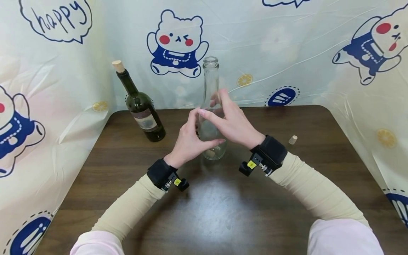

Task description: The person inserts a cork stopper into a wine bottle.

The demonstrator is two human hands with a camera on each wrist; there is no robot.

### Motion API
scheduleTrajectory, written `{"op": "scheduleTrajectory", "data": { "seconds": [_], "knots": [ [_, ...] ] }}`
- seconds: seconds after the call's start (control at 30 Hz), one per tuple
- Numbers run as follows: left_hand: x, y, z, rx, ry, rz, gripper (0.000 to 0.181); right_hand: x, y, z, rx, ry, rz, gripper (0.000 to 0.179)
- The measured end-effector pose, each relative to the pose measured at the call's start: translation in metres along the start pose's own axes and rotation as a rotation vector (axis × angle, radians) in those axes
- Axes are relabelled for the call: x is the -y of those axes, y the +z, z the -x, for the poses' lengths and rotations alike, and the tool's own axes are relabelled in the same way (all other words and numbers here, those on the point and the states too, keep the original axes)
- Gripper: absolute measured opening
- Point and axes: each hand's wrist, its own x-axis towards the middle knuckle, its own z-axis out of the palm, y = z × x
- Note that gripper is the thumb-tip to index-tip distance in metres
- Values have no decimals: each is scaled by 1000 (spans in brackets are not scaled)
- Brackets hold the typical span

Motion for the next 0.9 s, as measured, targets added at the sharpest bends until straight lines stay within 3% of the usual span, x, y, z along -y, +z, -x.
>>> {"op": "scheduleTrajectory", "data": {
  "seconds": [0.3,0.63,0.9],
  "knots": [
    [3,-6,3,17,-7,-5,101,4,1,6,43,-15,91,56],
    [8,-4,9,105,-54,-13,101,3,9,13,109,-38,193,54],
    [12,-3,14,173,-89,-16,104,1,11,17,125,-54,195,57]
  ]
}}
